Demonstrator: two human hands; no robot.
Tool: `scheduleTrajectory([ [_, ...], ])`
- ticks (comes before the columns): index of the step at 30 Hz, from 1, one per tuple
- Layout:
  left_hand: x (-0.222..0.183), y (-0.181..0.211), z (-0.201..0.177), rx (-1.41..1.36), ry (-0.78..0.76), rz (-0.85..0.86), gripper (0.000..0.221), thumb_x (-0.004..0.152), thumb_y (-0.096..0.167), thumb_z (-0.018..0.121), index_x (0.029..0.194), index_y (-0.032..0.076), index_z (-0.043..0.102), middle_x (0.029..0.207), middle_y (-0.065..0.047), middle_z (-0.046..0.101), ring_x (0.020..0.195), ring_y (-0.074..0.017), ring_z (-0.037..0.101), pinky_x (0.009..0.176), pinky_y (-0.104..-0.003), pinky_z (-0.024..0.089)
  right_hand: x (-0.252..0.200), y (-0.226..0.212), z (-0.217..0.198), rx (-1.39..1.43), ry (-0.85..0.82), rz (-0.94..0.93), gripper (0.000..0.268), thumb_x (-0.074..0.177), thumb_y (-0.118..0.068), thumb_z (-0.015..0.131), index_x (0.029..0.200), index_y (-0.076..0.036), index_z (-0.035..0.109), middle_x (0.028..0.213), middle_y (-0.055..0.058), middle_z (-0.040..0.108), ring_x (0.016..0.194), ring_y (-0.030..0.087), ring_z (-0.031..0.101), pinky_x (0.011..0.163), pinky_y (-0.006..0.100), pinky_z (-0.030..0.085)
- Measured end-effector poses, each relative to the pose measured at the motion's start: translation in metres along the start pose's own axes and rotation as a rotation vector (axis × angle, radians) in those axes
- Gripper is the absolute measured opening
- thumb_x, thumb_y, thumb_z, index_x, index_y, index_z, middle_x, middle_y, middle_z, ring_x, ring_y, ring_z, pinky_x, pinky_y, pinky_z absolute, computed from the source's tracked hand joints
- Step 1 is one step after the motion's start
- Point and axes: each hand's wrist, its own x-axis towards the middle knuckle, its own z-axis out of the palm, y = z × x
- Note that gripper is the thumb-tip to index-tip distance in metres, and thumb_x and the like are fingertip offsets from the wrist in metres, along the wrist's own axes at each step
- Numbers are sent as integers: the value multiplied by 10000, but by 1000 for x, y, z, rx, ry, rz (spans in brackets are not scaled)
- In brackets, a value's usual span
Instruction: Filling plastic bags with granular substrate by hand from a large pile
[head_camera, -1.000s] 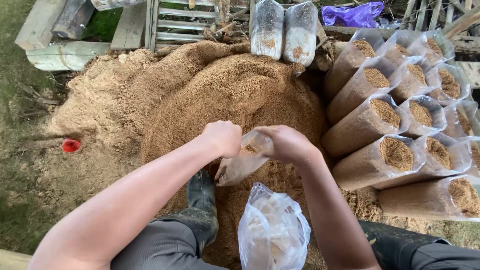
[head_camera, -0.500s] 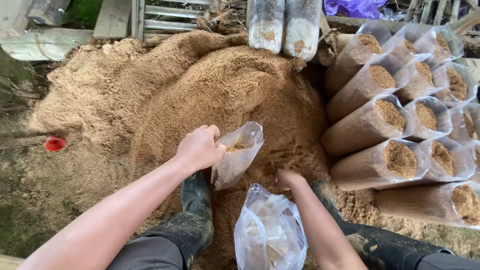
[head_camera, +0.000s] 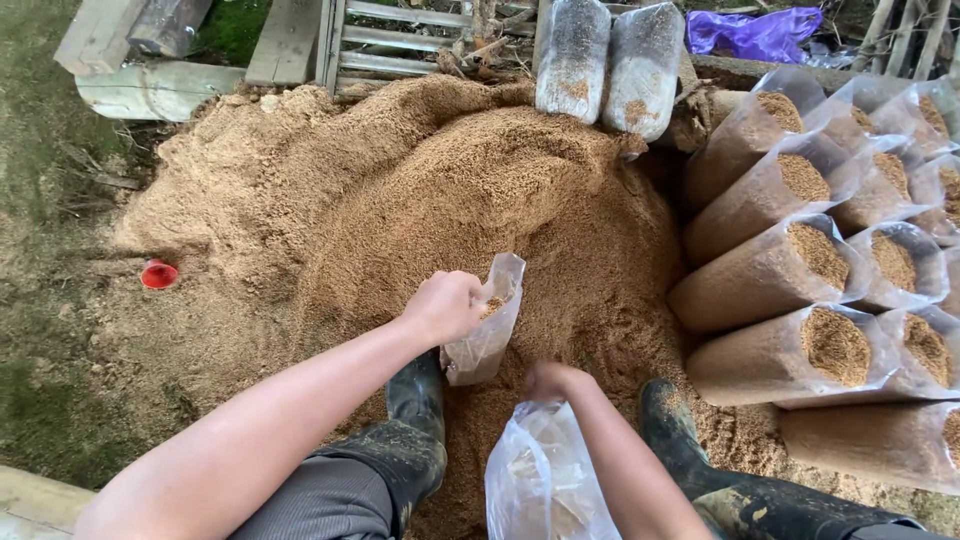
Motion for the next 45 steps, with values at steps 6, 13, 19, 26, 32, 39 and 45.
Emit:
scheduleTrajectory([
  [6,9,-6,4,146,60,-40,164,865,222,662,907,175,814,893,-154,779,964,-425,759,833,-552,622,-41,-38,-70,3,403,-69,333,881,-120,536,1089,-66,792,1102,263,743,1041,507,676,910,510,577],
  [13,14,6,-23,106,152,-42,201,895,225,602,877,138,782,916,-165,756,945,-450,744,827,-562,618,-7,66,-70,-80,392,205,271,806,-206,610,999,-106,771,964,176,741,963,372,722,825,475,591],
  [19,17,4,-24,104,179,-16,223,897,232,579,879,133,777,921,-162,744,934,-461,738,829,-576,612,-33,61,-76,-142,380,232,344,795,-107,673,1136,-93,712,1066,236,680,1099,399,636,895,540,529],
  [26,-1,20,-35,111,122,-44,243,902,231,598,985,113,794,1002,-201,758,1015,-479,725,874,-584,596,-50,16,-109,815,1035,108,531,985,-255,694,1438,-33,528,1366,235,582,1312,403,533,1063,533,487],
  [32,-1,20,-34,133,70,-68,273,909,268,630,1087,127,782,1084,-191,751,1078,-466,713,932,-583,576,13,76,-61,1087,1037,351,816,891,-412,807,1498,-19,429,1376,264,570,1296,387,559,987,543,553],
  [39,-4,25,-39,103,58,-22,290,873,251,652,1100,108,766,1036,-178,745,1043,-444,726,918,-572,585,27,-4,-70,1117,879,278,733,799,-348,865,1428,-120,564,1365,180,611,1324,374,539,1109,534,441],
  [45,-7,21,-43,91,53,23,415,838,260,672,1215,92,715,1112,-190,723,1096,-452,700,966,-591,561,45,26,-62,1725,848,17,495,807,-9,771,1288,-25,654,1120,159,685,1018,305,696,847,410,597],
])
